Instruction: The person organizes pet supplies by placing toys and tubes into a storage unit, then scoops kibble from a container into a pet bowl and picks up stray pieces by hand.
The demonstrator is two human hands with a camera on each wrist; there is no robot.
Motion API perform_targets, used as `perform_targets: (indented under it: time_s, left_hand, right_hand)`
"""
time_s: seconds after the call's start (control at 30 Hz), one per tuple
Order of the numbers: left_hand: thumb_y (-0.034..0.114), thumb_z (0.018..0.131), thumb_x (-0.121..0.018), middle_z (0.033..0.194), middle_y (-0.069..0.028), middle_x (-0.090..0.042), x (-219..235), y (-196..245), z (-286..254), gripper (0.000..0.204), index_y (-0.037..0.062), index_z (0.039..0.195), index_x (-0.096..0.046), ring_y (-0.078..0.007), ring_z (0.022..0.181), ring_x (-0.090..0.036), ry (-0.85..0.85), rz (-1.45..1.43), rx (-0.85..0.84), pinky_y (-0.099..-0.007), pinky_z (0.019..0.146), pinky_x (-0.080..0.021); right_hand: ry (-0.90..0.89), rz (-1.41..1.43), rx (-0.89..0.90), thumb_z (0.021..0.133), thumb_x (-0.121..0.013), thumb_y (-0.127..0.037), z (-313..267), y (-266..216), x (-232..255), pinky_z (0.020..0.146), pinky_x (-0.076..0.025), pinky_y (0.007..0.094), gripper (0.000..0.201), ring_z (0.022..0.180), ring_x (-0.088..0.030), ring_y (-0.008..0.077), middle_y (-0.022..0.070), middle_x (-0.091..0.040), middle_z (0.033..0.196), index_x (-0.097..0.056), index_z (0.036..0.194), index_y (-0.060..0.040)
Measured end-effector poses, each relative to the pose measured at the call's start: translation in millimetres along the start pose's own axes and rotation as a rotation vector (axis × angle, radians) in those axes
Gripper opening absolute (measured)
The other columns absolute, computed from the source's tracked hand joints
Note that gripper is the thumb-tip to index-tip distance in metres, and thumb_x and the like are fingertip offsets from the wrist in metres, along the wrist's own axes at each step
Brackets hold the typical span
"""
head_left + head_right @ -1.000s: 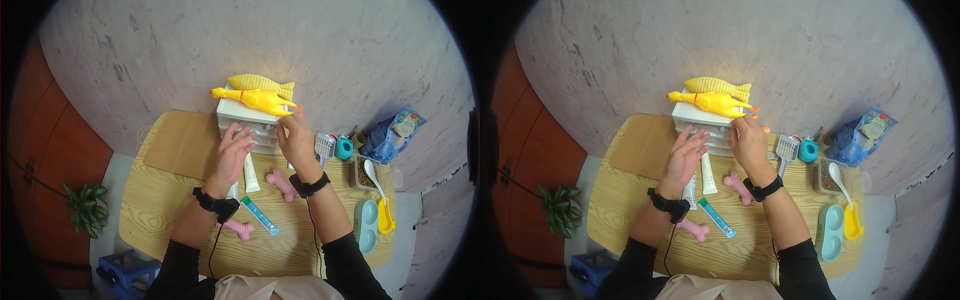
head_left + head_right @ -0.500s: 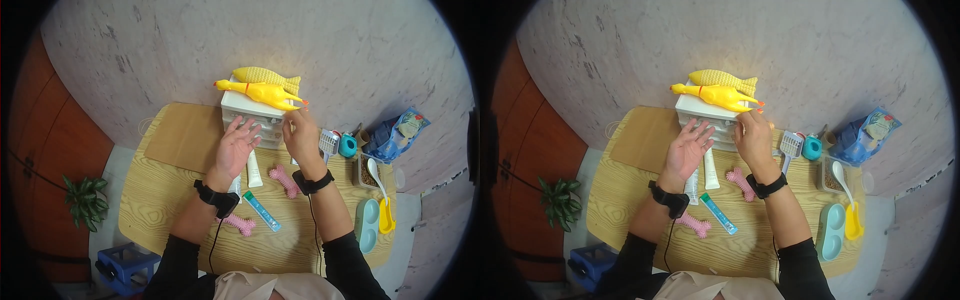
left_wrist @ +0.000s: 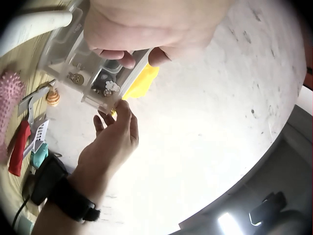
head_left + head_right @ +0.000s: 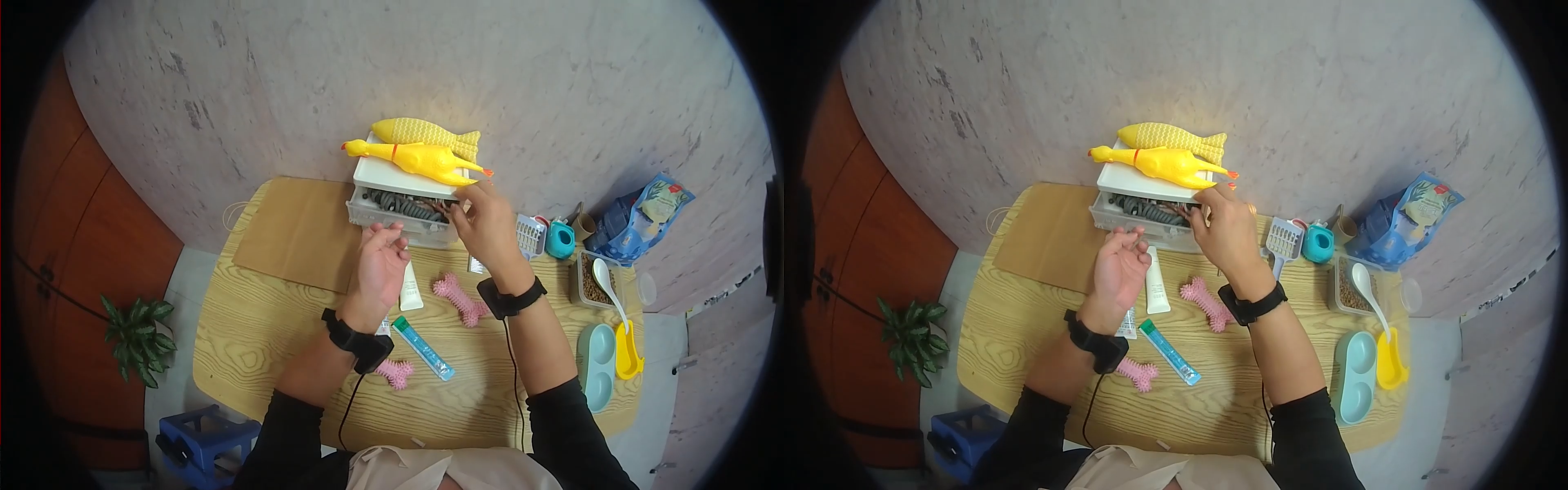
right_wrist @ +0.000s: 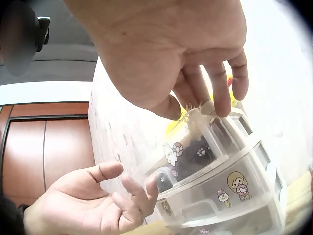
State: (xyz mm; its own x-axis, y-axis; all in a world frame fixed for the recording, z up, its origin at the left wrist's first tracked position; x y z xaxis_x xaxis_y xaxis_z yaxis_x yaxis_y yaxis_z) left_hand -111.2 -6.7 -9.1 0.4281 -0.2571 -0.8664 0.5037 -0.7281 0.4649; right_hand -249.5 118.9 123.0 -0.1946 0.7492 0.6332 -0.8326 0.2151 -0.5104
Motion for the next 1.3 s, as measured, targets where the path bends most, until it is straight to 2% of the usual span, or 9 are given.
perform_targets:
  time_s: [0.13, 0.2, 0.3, 0.5, 0.63, 0.8, 1.1, 1.3]
  left_hand:
    - [-0.003, 0.094, -0.061, 0.115, -0.0067, -0.060, -9.6, -3.9, -16.1, 0.036, 0.0188, 0.119, -0.047, -0.0187, 0.090, -0.058, -0.014, -0.006, -0.056, -0.0326, 0.077, -0.050]
    - [-0.004, 0.093, -0.060, 0.116, -0.0075, -0.060, -11.4, -3.4, -19.0, 0.038, 0.0187, 0.121, -0.046, -0.0185, 0.090, -0.058, 0.004, 0.029, -0.077, -0.0328, 0.077, -0.050]
    - [-0.005, 0.093, -0.059, 0.117, -0.0078, -0.059, -11.5, -1.0, -16.9, 0.040, 0.0183, 0.123, -0.045, -0.0185, 0.091, -0.058, -0.007, 0.041, -0.074, -0.0328, 0.077, -0.050]
    - [-0.004, 0.092, -0.060, 0.117, -0.0077, -0.059, -8.6, 2.4, -11.2, 0.041, 0.0174, 0.124, -0.045, -0.0189, 0.091, -0.058, -0.025, 0.025, -0.066, -0.0331, 0.077, -0.050]
    - [-0.004, 0.092, -0.060, 0.117, -0.0076, -0.059, -6.9, 1.1, -9.7, 0.040, 0.0172, 0.124, -0.045, -0.0189, 0.091, -0.057, -0.021, 0.030, -0.058, -0.0332, 0.077, -0.050]
    - [-0.004, 0.093, -0.059, 0.116, -0.0072, -0.058, -6.7, 1.1, -9.9, 0.039, 0.0170, 0.122, -0.045, -0.0186, 0.090, -0.057, -0.020, 0.033, -0.044, -0.0332, 0.077, -0.050]
    - [-0.004, 0.094, -0.059, 0.117, -0.0071, -0.060, -7.2, 2.3, -9.2, 0.037, 0.0175, 0.121, -0.046, -0.0185, 0.090, -0.058, -0.027, 0.038, -0.043, -0.0329, 0.077, -0.050]
    - [-0.003, 0.094, -0.059, 0.117, -0.0069, -0.061, -8.9, 2.4, -12.7, 0.036, 0.0176, 0.120, -0.046, -0.0187, 0.090, -0.058, -0.019, 0.035, -0.026, -0.0330, 0.077, -0.049]
  right_hand:
    - [-0.005, -0.007, 0.012, 0.084, -0.078, -0.009, 0.5, 1.1, 0.0, 0.076, -0.050, 0.0459, 0.014, 0.088, -0.072, 0.0326, 0.0106, -0.070, 0.102, -0.073, 0.096, -0.0054]
    - [0.048, -0.098, 0.060, 0.083, -0.078, -0.008, 0.6, -7.1, 3.3, 0.077, -0.051, 0.0462, 0.014, 0.091, -0.072, 0.0332, 0.0111, -0.070, 0.103, -0.072, 0.095, -0.0051]
    - [0.030, -0.133, 0.018, 0.083, -0.078, -0.009, 2.6, -12.5, 3.8, 0.076, -0.052, 0.0483, 0.014, 0.089, -0.072, 0.0349, 0.0119, -0.070, 0.101, -0.072, 0.094, -0.0043]
    - [0.031, -0.036, -0.005, 0.080, -0.075, -0.006, 5.1, 0.3, 0.3, 0.074, -0.054, 0.0503, 0.014, 0.082, -0.071, 0.0362, 0.0136, -0.070, 0.099, -0.072, 0.093, -0.0032]
    - [-0.014, -0.033, 0.004, 0.078, -0.074, -0.005, 4.9, -2.0, 2.0, 0.075, -0.055, 0.0493, 0.018, 0.085, -0.071, 0.0359, 0.0135, -0.069, 0.100, -0.072, 0.096, -0.0033]
    - [0.014, -0.175, 0.001, 0.078, -0.075, -0.003, 3.9, -9.3, -2.8, 0.076, -0.054, 0.0488, 0.020, 0.089, -0.071, 0.0356, 0.0129, -0.067, 0.101, -0.069, 0.097, -0.0040]
    - [0.040, -0.099, 0.018, 0.080, -0.073, -0.001, 4.6, -7.4, -0.6, 0.075, -0.052, 0.0491, 0.017, 0.089, -0.071, 0.0358, 0.0139, -0.067, 0.100, -0.069, 0.097, -0.0038]
    - [0.015, -0.154, -0.001, 0.079, -0.075, -0.004, 3.7, -7.7, -0.5, 0.077, -0.051, 0.0498, 0.019, 0.089, -0.071, 0.0349, 0.0120, -0.067, 0.100, -0.071, 0.098, -0.0057]
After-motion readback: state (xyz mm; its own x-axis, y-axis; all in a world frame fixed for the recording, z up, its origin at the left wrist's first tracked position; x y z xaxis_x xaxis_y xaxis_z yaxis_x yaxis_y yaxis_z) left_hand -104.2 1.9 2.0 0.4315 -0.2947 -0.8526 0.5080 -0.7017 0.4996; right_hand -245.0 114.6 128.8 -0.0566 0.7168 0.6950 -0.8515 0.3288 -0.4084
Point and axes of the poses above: each hand's wrist, its own z-axis towards the middle knuckle, its own x-axis out of the back of the hand, y = z × x, the point moved 8 cm from there along z, towards the middle knuckle
